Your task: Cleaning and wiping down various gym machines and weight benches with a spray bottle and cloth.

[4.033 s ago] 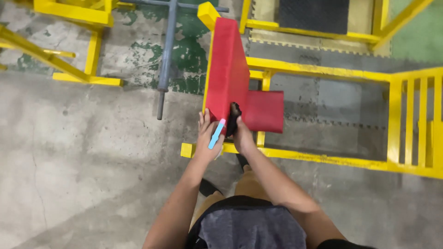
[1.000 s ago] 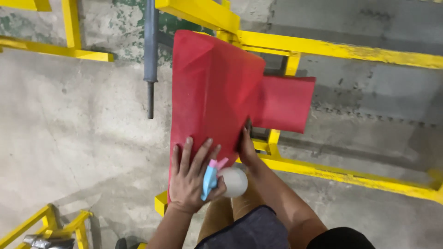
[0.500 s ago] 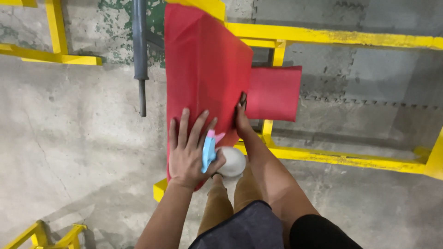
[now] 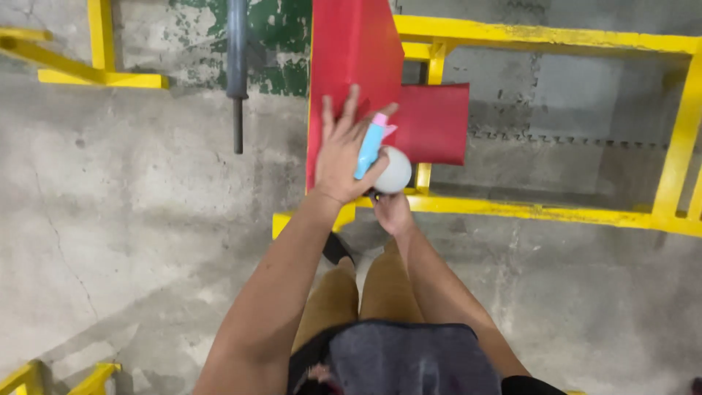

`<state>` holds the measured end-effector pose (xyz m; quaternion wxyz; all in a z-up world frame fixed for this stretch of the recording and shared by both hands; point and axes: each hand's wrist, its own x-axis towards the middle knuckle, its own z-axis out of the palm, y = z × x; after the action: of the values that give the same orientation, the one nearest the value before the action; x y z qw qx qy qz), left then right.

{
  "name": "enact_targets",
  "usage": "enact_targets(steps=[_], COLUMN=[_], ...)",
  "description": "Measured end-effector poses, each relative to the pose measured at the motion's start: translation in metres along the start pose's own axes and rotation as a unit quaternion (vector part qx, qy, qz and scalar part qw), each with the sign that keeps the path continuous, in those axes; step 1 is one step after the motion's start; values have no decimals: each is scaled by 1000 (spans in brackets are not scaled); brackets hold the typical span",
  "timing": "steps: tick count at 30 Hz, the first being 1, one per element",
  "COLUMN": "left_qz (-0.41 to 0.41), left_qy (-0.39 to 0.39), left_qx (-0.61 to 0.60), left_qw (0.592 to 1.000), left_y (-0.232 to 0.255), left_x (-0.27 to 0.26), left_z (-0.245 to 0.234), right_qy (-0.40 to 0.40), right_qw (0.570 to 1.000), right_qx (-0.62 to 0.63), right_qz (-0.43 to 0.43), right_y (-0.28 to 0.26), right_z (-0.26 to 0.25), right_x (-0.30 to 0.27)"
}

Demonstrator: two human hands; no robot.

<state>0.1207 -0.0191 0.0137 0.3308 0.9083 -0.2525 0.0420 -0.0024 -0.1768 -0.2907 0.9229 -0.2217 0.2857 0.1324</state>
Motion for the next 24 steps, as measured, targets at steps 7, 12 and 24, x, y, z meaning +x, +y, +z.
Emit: enact_targets(steps=[7,12,24], left_qz=[21,25,-214], left_qy=[53,119,-15], left_qx=[-230,-225,-223], left_qw=[972,967,951], left_y=[49,42,16], left_x=[-92,-155,-220], left_z=[-36,-92,-130], right_qy=[-52,-103,-192], right_qw=[999,994,583], right_qx=[-7,-13,-741], right_qz=[1,-46,-272], right_y=[-34,-39,89], right_z=[100,133,156], right_x=[-90,-120,-175])
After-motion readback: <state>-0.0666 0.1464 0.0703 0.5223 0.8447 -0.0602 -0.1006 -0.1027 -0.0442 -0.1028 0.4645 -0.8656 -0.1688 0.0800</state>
